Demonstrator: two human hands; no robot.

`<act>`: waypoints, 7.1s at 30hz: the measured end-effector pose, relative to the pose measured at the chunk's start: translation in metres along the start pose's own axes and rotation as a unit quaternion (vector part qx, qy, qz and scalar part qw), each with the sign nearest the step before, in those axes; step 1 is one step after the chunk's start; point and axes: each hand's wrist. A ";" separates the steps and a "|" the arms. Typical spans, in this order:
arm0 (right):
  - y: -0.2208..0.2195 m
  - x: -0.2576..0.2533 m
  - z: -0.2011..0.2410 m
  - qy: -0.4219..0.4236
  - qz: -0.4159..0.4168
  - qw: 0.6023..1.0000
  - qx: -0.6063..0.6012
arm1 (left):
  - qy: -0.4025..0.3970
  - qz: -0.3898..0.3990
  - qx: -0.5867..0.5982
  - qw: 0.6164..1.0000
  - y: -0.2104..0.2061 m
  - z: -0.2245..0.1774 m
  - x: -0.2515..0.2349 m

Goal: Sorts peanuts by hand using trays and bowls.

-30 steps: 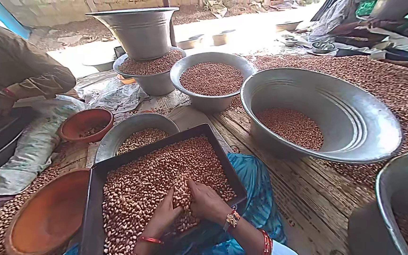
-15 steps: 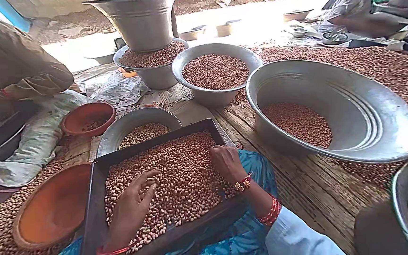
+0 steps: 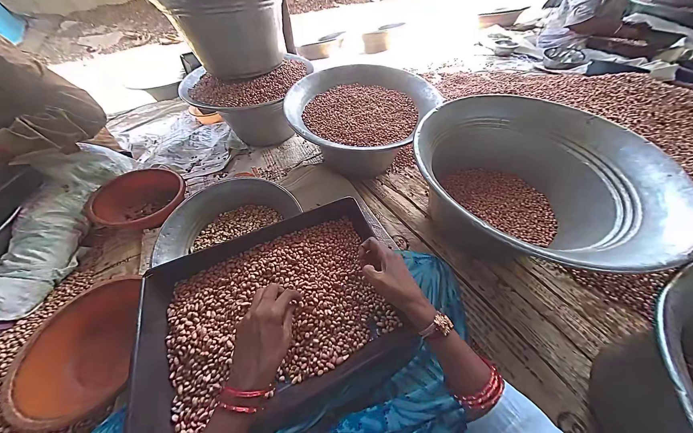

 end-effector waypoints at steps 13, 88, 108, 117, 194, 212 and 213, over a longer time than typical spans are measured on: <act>-0.076 0.006 0.018 0.148 0.159 0.947 0.238 | 0.043 0.037 -0.029 0.998 -0.005 0.004 0.005; -0.031 0.047 0.004 0.030 0.351 0.888 0.296 | 0.072 0.270 0.084 0.957 0.028 0.013 0.056; -0.022 0.055 0.011 0.040 0.312 0.893 0.322 | 0.322 0.064 0.438 0.837 0.040 0.039 0.030; -0.041 0.055 0.022 0.036 0.302 0.877 0.373 | 0.133 0.116 0.065 0.982 0.020 0.013 0.028; -0.049 0.049 0.008 0.119 0.188 0.944 0.243 | 0.178 0.111 0.104 0.972 0.039 0.012 0.017; -0.017 0.040 -0.027 -0.081 0.240 0.858 -0.446 | 0.157 0.154 0.201 0.955 0.036 0.014 0.031; -0.021 0.041 -0.025 -0.088 0.252 0.848 -0.458 | 0.129 0.148 0.173 0.965 0.033 0.009 0.037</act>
Point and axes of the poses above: each hand's wrist, its own x-axis away from the middle knuckle, its own y-axis out of the back of the hand, z = x × y, and after that the axes turned 9 degrees about -z, right-handed
